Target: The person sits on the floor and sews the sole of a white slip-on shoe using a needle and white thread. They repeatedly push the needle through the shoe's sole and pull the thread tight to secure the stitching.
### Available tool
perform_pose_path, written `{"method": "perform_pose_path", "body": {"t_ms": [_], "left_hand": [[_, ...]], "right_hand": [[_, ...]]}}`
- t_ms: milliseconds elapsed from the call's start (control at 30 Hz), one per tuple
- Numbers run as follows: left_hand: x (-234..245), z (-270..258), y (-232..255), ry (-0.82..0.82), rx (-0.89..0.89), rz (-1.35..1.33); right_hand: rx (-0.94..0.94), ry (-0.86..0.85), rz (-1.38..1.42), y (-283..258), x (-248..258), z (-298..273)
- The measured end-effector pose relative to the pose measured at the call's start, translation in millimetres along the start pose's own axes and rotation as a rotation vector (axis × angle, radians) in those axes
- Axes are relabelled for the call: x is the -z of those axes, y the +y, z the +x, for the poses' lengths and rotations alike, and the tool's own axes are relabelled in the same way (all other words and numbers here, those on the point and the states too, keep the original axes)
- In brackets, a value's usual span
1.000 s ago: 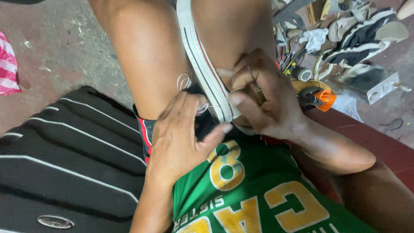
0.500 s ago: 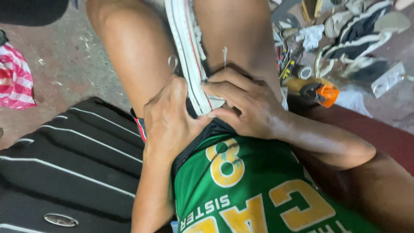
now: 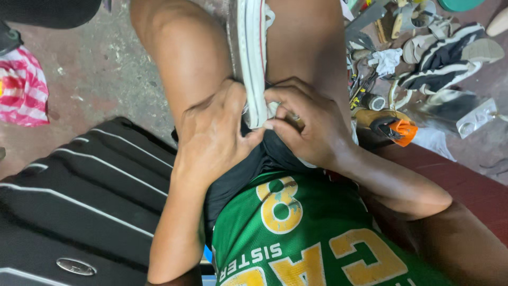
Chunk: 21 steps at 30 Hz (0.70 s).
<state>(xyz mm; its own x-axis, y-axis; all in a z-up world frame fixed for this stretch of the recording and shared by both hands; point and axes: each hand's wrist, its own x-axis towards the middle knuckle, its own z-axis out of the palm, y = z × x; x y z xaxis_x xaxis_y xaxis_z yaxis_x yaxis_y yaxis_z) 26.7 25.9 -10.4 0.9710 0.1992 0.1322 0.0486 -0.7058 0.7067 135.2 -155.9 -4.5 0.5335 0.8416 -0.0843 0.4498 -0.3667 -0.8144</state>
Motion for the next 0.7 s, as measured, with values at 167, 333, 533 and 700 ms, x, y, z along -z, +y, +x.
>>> {"method": "perform_pose_path", "body": {"t_ms": [167, 333, 533, 700], "left_hand": [[4, 11, 3, -0.101, 0.042, -0.131], [16, 16, 1, -0.239, 0.065, -0.253], [21, 26, -6, -0.320, 0.078, -0.269], [21, 28, -8, -0.334, 0.123, -0.325]], "right_hand": [[-0.023, -0.149, -0.015, 3, 31, 7], [0.064, 0.002, -0.054, 7, 63, -4], [0.161, -0.056, -0.149, 12, 64, 0], [0.107, -0.182, -0.135, 3, 63, 10]]}}
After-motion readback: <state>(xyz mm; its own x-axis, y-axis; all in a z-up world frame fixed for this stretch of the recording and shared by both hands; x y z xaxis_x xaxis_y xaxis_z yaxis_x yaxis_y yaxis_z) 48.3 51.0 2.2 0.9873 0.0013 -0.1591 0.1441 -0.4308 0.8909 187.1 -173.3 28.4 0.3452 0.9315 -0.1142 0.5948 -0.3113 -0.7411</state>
